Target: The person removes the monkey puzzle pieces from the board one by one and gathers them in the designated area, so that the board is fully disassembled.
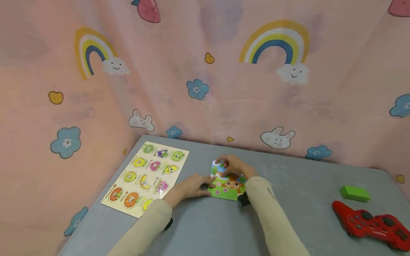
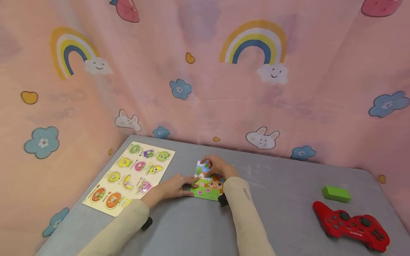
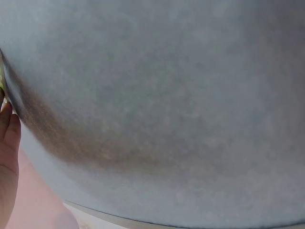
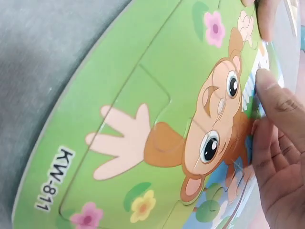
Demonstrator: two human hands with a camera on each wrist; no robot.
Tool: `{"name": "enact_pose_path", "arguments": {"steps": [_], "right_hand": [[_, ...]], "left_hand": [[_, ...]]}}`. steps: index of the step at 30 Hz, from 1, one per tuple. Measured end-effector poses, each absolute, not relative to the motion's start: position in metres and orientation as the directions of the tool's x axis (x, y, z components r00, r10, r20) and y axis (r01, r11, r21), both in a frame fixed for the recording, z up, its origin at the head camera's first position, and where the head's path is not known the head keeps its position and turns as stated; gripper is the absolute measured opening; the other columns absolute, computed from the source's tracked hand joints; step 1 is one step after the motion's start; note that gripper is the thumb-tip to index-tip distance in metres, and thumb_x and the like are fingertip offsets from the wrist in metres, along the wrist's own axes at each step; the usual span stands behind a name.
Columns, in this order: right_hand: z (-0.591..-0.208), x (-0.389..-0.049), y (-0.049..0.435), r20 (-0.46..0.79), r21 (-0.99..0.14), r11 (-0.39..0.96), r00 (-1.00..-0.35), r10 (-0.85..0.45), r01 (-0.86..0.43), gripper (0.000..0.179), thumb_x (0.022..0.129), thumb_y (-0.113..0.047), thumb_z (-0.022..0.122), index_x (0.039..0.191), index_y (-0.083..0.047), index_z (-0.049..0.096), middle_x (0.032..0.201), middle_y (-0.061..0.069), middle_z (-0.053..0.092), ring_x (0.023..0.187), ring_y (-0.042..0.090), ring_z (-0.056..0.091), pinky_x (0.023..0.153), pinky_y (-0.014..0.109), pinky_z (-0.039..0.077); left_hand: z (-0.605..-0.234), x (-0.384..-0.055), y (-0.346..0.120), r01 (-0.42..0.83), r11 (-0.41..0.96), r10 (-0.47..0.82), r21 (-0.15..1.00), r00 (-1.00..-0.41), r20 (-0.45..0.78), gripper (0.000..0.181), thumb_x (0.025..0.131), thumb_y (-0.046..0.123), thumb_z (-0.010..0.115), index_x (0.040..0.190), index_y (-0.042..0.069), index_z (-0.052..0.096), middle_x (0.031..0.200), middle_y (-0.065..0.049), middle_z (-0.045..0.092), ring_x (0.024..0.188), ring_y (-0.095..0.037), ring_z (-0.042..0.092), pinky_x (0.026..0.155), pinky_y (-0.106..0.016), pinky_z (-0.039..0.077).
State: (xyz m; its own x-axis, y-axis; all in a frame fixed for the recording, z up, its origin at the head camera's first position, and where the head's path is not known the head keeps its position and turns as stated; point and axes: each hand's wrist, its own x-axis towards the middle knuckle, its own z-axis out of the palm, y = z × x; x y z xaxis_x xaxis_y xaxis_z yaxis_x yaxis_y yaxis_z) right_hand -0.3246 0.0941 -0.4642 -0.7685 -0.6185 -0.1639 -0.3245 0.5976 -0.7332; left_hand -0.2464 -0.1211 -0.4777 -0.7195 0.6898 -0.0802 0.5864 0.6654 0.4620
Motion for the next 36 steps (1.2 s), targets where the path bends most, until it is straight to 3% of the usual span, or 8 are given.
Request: {"name": "enact_pose_path", "arguments": {"steps": [5,11,15,20,25,32,36], "right_hand": [[-0.461,-0.324,0.099,-0.187,-0.729,0.611,-0.769,-0.611,-0.308,0.049,0.078,-0.001,0.077,0.124,0.000,0.059,0.076,0.009,0.049,0.052,0.012,0.034,0.049,0.022,0.032],[-0.458,-0.323,0.096,-0.196,-0.683,0.647,-0.768,-0.610,-0.340,0.050,0.080,-0.005,0.076,0.127,-0.003,0.059,0.077,0.008,0.050,0.058,0.013,0.037,0.055,0.023,0.033],[-0.456,-0.323,0.093,-0.208,-0.647,0.674,-0.769,-0.604,-0.355,0.050,0.079,-0.006,0.078,0.125,-0.004,0.059,0.086,0.010,0.051,0.071,0.017,0.042,0.065,0.027,0.038],[-0.457,-0.322,0.093,-0.240,-0.651,0.692,-0.780,-0.579,-0.313,0.051,0.079,-0.004,0.077,0.125,-0.007,0.057,0.110,0.017,0.053,0.095,0.027,0.051,0.085,0.039,0.046],[-0.458,-0.319,0.092,-0.149,-0.674,0.635,-0.772,-0.618,-0.379,0.050,0.078,-0.001,0.077,0.124,-0.005,0.055,0.128,0.026,0.052,0.116,0.039,0.050,0.097,0.051,0.043],[-0.471,-0.312,0.097,-0.022,-0.738,0.558,-0.813,-0.582,-0.380,0.047,0.079,0.002,0.075,0.124,0.000,0.061,0.120,0.019,0.059,0.083,0.023,0.051,0.072,0.033,0.046],[-0.478,-0.308,0.104,0.034,-0.786,0.509,-0.847,-0.531,-0.351,0.041,0.082,0.002,0.072,0.122,0.004,0.062,0.110,0.020,0.063,0.079,0.023,0.057,0.068,0.030,0.047]], "left_hand": [[-0.477,-0.247,-0.117,0.583,0.662,0.692,0.472,-0.717,-0.084,0.034,0.090,0.031,0.067,0.119,0.015,0.068,0.141,-0.007,0.048,0.130,-0.024,0.046,0.106,-0.037,0.038],[-0.476,-0.248,-0.119,0.577,0.651,0.693,0.493,-0.717,-0.076,0.032,0.089,0.028,0.069,0.118,0.013,0.069,0.141,-0.007,0.048,0.130,-0.022,0.045,0.105,-0.033,0.040],[-0.478,-0.248,-0.118,0.590,0.649,0.697,0.480,-0.714,-0.064,0.033,0.089,0.028,0.069,0.118,0.013,0.069,0.140,-0.008,0.050,0.129,-0.023,0.047,0.104,-0.034,0.040],[-0.478,-0.248,-0.117,0.605,0.648,0.705,0.463,-0.707,-0.062,0.033,0.089,0.030,0.069,0.117,0.014,0.069,0.139,-0.008,0.050,0.128,-0.023,0.048,0.105,-0.034,0.039],[-0.477,-0.247,-0.118,0.586,0.648,0.697,0.486,-0.713,-0.069,0.033,0.089,0.028,0.069,0.118,0.013,0.069,0.141,-0.007,0.048,0.130,-0.023,0.046,0.106,-0.037,0.038],[-0.479,-0.247,-0.118,0.579,0.672,0.682,0.461,-0.726,-0.082,0.036,0.089,0.031,0.068,0.122,0.015,0.067,0.141,-0.007,0.048,0.131,-0.023,0.045,0.109,-0.042,0.033],[-0.478,-0.246,-0.118,0.569,0.683,0.675,0.457,-0.731,-0.100,0.038,0.089,0.032,0.068,0.124,0.016,0.066,0.142,-0.008,0.047,0.132,-0.023,0.044,0.110,-0.043,0.032]]}}
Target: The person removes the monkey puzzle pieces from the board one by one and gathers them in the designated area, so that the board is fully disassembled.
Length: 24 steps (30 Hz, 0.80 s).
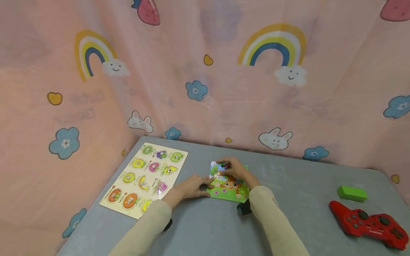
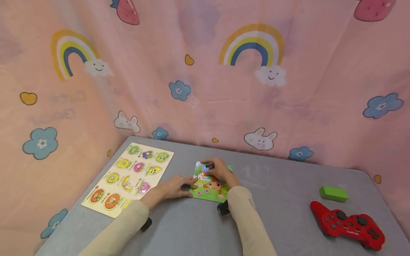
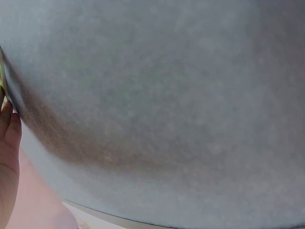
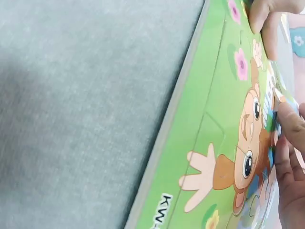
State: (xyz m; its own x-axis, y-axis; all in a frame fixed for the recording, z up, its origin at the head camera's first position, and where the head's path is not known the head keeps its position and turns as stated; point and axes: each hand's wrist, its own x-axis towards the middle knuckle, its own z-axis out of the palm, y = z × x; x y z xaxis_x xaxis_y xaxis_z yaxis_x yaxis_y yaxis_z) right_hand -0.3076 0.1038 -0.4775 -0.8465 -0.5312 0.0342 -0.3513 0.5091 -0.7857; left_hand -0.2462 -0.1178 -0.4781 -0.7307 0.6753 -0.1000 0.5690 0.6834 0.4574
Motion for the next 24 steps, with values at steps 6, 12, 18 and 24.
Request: {"name": "enact_pose_path", "arguments": {"steps": [6,12,18,24], "right_hand": [[-0.485,-0.307,0.116,0.002,-0.913,0.363,-0.893,-0.451,-0.186,0.043,0.084,-0.001,0.071,0.125,0.004,0.061,0.113,0.022,0.065,0.076,0.019,0.063,0.067,0.030,0.051],[-0.488,-0.307,0.133,-0.112,-0.964,0.265,-0.913,-0.393,0.005,0.047,0.083,-0.005,0.073,0.128,0.001,0.060,0.089,0.014,0.072,0.069,0.014,0.063,0.061,0.026,0.051],[-0.488,-0.307,0.152,-0.134,-0.962,0.272,-0.909,-0.394,0.024,0.049,0.084,-0.006,0.073,0.130,0.002,0.057,0.100,0.015,0.071,0.081,0.011,0.061,0.073,0.023,0.052],[-0.489,-0.305,0.170,-0.163,-0.959,0.278,-0.904,-0.396,0.051,0.051,0.085,-0.007,0.072,0.132,0.002,0.055,0.109,0.016,0.069,0.092,0.009,0.060,0.083,0.024,0.050]], "left_hand": [[-0.477,-0.246,-0.118,0.560,0.685,0.674,0.466,-0.731,-0.112,0.035,0.089,0.030,0.068,0.121,0.015,0.067,0.143,-0.003,0.046,0.133,-0.020,0.042,0.111,-0.045,0.028],[-0.476,-0.246,-0.118,0.567,0.675,0.681,0.472,-0.725,-0.104,0.036,0.089,0.029,0.068,0.122,0.014,0.067,0.144,-0.003,0.045,0.134,-0.021,0.041,0.111,-0.043,0.029],[-0.477,-0.246,-0.119,0.574,0.661,0.688,0.483,-0.721,-0.085,0.034,0.089,0.028,0.069,0.120,0.013,0.068,0.142,-0.005,0.047,0.133,-0.022,0.042,0.111,-0.046,0.029],[-0.478,-0.246,-0.119,0.590,0.656,0.693,0.471,-0.718,-0.067,0.033,0.089,0.028,0.069,0.119,0.013,0.069,0.141,-0.006,0.049,0.132,-0.023,0.044,0.109,-0.044,0.032]]}}
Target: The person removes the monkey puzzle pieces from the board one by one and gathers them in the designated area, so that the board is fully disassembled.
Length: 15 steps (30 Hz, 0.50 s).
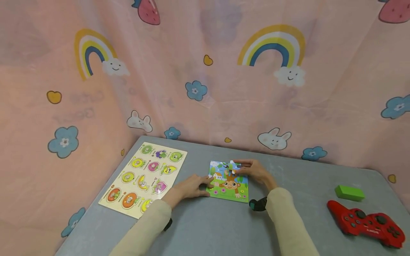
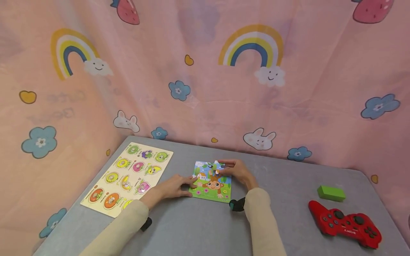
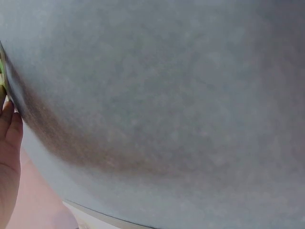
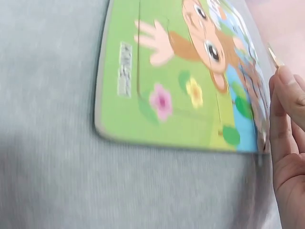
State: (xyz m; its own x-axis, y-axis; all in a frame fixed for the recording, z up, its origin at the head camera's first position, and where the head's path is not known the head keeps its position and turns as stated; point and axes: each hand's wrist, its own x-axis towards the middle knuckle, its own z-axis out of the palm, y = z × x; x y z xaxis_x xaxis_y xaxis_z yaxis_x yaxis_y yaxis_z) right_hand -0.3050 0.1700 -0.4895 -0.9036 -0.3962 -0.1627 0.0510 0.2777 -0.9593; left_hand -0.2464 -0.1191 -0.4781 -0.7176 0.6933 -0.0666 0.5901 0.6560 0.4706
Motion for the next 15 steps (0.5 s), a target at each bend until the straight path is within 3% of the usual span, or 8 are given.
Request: {"name": "enact_pose_path", "arguments": {"steps": [8,15], "right_hand": [[-0.490,-0.303,0.192,-0.193,-0.965,0.245,-0.894,-0.405,0.097,0.054,0.087,-0.008,0.070,0.136,0.001,0.050,0.129,0.023,0.058,0.108,0.014,0.059,0.095,0.034,0.048],[-0.490,-0.299,0.216,-0.184,-0.968,0.234,-0.882,-0.435,0.086,0.054,0.089,-0.009,0.068,0.138,0.004,0.047,0.142,0.025,0.043,0.118,0.015,0.054,0.097,0.033,0.046]], "left_hand": [[-0.477,-0.247,-0.119,0.593,0.644,0.698,0.483,-0.714,-0.055,0.033,0.088,0.026,0.070,0.117,0.011,0.069,0.140,-0.007,0.050,0.131,-0.023,0.045,0.108,-0.041,0.035],[-0.476,-0.248,-0.118,0.586,0.648,0.697,0.486,-0.714,-0.067,0.032,0.088,0.026,0.071,0.116,0.011,0.069,0.139,-0.008,0.051,0.132,-0.024,0.044,0.108,-0.041,0.034]]}}
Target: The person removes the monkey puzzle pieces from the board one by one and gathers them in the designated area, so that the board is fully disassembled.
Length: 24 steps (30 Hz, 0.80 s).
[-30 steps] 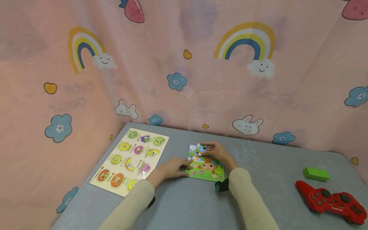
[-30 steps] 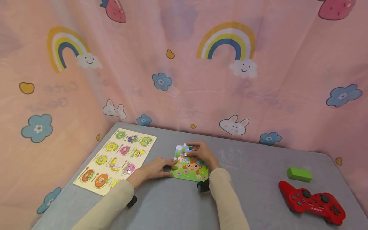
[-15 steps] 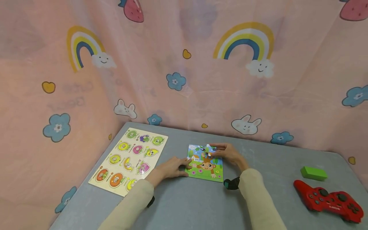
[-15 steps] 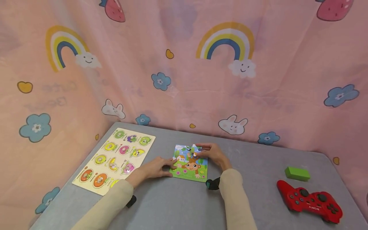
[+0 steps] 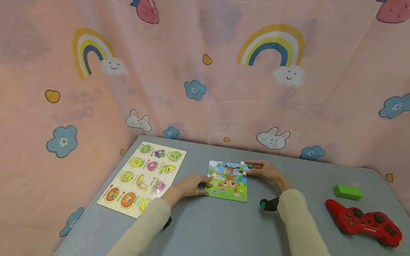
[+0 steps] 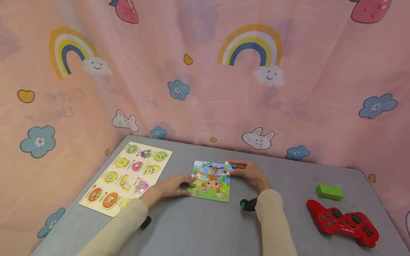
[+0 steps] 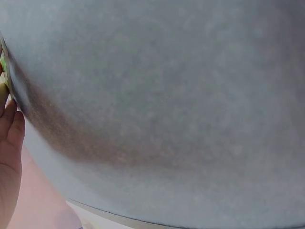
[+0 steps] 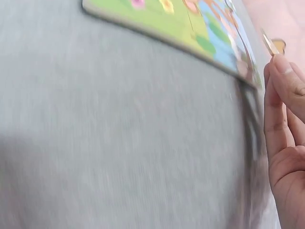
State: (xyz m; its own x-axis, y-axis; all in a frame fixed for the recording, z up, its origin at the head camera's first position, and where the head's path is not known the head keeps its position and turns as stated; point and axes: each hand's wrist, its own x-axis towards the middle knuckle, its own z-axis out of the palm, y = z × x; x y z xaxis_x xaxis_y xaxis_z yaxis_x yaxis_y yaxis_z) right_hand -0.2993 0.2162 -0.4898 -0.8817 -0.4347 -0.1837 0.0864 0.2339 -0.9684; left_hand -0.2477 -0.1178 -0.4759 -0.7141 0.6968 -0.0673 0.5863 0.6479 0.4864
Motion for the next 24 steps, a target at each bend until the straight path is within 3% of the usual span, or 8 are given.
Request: {"name": "enact_pose_path", "arguments": {"steps": [6,16,20,24], "right_hand": [[-0.489,-0.295,0.238,-0.196,-0.953,0.295,-0.889,-0.414,0.072,0.057,0.089,-0.013,0.069,0.137,0.006,0.047,0.142,0.027,0.043,0.112,0.013,0.056,0.094,0.032,0.049],[-0.482,-0.291,0.252,-0.216,-0.896,0.442,-0.906,-0.364,0.037,0.059,0.086,-0.015,0.072,0.135,0.007,0.047,0.137,0.030,0.047,0.122,0.038,0.047,0.100,0.049,0.042],[-0.480,-0.290,0.253,-0.167,-0.869,0.494,-0.922,-0.349,-0.029,0.055,0.084,-0.013,0.075,0.130,0.008,0.054,0.121,0.025,0.056,0.104,0.031,0.051,0.087,0.038,0.046],[-0.481,-0.291,0.256,-0.137,-0.862,0.504,-0.929,-0.344,-0.060,0.054,0.081,-0.010,0.077,0.127,0.009,0.056,0.107,0.018,0.055,0.091,0.023,0.044,0.073,0.027,0.040]], "left_hand": [[-0.476,-0.248,-0.118,0.582,0.652,0.694,0.487,-0.716,-0.072,0.033,0.088,0.027,0.070,0.117,0.012,0.069,0.138,-0.010,0.052,0.131,-0.024,0.045,0.108,-0.040,0.035],[-0.474,-0.248,-0.118,0.591,0.641,0.699,0.490,-0.713,-0.056,0.033,0.088,0.025,0.071,0.117,0.010,0.069,0.136,-0.012,0.054,0.130,-0.025,0.046,0.106,-0.039,0.037],[-0.476,-0.247,-0.118,0.597,0.638,0.700,0.487,-0.713,-0.044,0.032,0.087,0.025,0.072,0.115,0.010,0.070,0.136,-0.010,0.053,0.129,-0.023,0.047,0.106,-0.036,0.038],[-0.477,-0.248,-0.117,0.598,0.635,0.701,0.489,-0.712,-0.040,0.032,0.086,0.025,0.072,0.115,0.010,0.070,0.137,-0.009,0.053,0.129,-0.023,0.047,0.105,-0.035,0.039]]}}
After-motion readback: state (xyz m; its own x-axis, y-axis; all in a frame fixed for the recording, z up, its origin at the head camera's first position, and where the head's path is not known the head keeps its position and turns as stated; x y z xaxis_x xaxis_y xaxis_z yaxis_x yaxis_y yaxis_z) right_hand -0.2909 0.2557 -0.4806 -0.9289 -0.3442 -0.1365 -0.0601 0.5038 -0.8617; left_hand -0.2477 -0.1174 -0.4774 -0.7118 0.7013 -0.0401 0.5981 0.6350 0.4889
